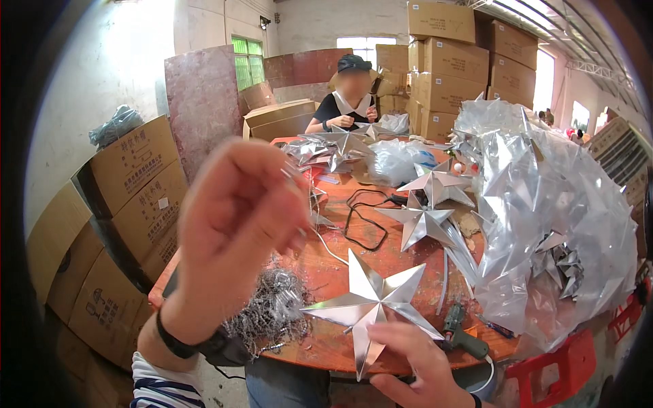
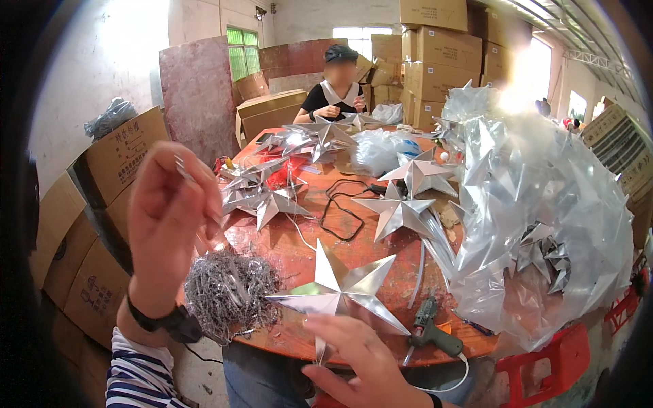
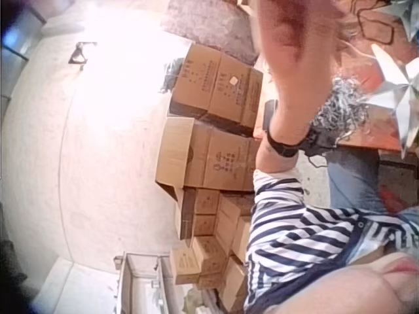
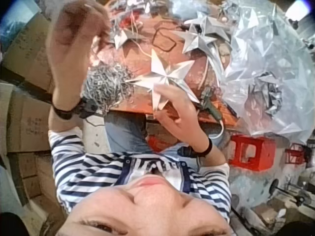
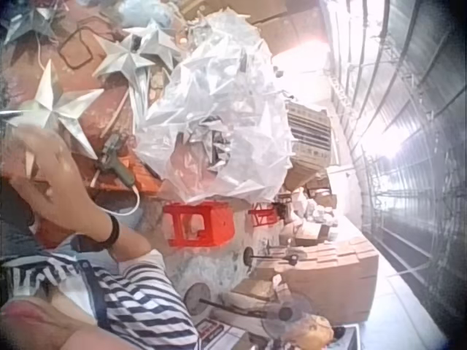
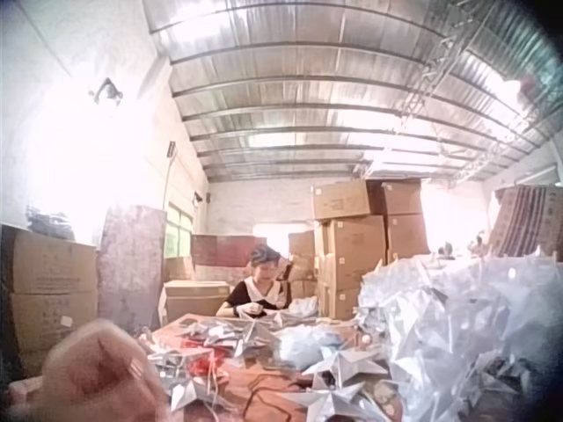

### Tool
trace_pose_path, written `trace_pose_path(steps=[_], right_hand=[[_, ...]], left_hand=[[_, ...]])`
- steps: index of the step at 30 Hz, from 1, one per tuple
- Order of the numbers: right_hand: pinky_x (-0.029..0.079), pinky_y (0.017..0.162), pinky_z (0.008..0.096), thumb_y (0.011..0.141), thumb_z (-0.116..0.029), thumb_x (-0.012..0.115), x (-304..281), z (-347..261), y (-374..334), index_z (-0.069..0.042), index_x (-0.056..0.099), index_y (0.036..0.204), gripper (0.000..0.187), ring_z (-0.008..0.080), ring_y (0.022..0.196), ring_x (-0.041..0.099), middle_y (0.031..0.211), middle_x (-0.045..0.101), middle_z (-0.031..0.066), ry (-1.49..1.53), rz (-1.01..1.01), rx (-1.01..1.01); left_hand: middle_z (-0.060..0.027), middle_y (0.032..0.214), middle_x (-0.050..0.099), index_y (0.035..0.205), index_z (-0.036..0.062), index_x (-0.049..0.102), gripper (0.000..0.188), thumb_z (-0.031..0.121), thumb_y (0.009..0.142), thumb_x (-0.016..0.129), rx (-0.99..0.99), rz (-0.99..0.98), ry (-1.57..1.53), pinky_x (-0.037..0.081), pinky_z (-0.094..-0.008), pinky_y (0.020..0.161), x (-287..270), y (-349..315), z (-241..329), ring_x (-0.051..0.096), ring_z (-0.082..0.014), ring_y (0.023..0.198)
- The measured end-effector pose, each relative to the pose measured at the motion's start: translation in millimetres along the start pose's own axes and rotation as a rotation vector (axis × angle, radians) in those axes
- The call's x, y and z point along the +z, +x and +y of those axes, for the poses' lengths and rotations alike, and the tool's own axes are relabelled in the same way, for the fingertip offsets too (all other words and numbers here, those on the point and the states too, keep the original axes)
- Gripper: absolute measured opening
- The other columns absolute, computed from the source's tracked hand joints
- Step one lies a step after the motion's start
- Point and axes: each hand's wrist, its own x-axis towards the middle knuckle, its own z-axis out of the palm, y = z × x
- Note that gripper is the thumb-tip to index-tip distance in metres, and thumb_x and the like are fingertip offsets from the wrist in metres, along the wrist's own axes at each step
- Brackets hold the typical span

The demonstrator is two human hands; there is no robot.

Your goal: The person decorates a silver star-shaped ornament by applying a string of small beads along its edges. They use a hot glue gun to secure the beads in place, working methodically around the star's perimeter.

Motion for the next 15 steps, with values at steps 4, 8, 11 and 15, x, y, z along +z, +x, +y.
trace_pose_path(steps=[4, 8, 11, 15], right_hand=[[0.042, 0.097, 0.0384, 0.094, -0.016, 0.059, 31.6, 9.6, 13.1, -0.002, 0.029, 0.143, 0.059, 0.0225, 0.112, 0.054, 0.121, 0.057, 0.0117, 0.611, -0.236, 0.312], [0.044, 0.091, 0.0324, 0.1, -0.021, 0.049, 41.7, 6.1, 18.1, -0.001, 0.034, 0.14, 0.047, 0.0175, 0.1, 0.057, 0.109, 0.06, 0.01, 0.971, -0.251, 0.568], [0.04, 0.072, 0.0213, 0.102, -0.025, 0.046, 42.4, 13.6, 22.3, -0.001, 0.051, 0.122, 0.031, 0.0073, 0.08, 0.05, 0.085, 0.055, 0.0016, 1.017, -0.273, 0.729], [0.027, 0.056, 0.0175, 0.104, -0.027, 0.042, 74.9, 24.3, 35.3, -0.003, 0.06, 0.096, 0.031, 0.0027, 0.063, 0.035, 0.067, 0.04, -0.0056, 0.948, -0.07, 0.646]], left_hand=[[0.0012, 0.088, 0.055, 0.108, 0.0033, 0.049, 0.015, 0.003, 0.095, 0.057, -0.224, -0.07, -0.139, 0.044, -0.0177, 0.064, 20.2, -25.2, -12.2, 0.053, -0.0027, 0.075], [0.0011, 0.086, 0.054, 0.106, 0.0026, 0.049, 0.013, 0.004, 0.096, 0.055, -0.326, -0.076, -0.28, 0.044, -0.0187, 0.063, 40.5, -33.5, -27.7, 0.053, -0.0032, 0.074], [0.0005, 0.083, 0.055, 0.105, 0.0026, 0.05, 0.011, 0.008, 0.097, 0.055, -0.249, -0.037, -0.229, 0.044, -0.0197, 0.061, 34.4, -28.8, -47.8, 0.054, -0.0044, 0.073], [-0.002, 0.084, 0.058, 0.102, 0.0037, 0.052, 0.01, 0.013, 0.098, 0.054, -0.228, 0.151, -0.281, 0.044, -0.0207, 0.059, 12.0, -18.2, -54.4, 0.053, -0.0062, 0.068]])
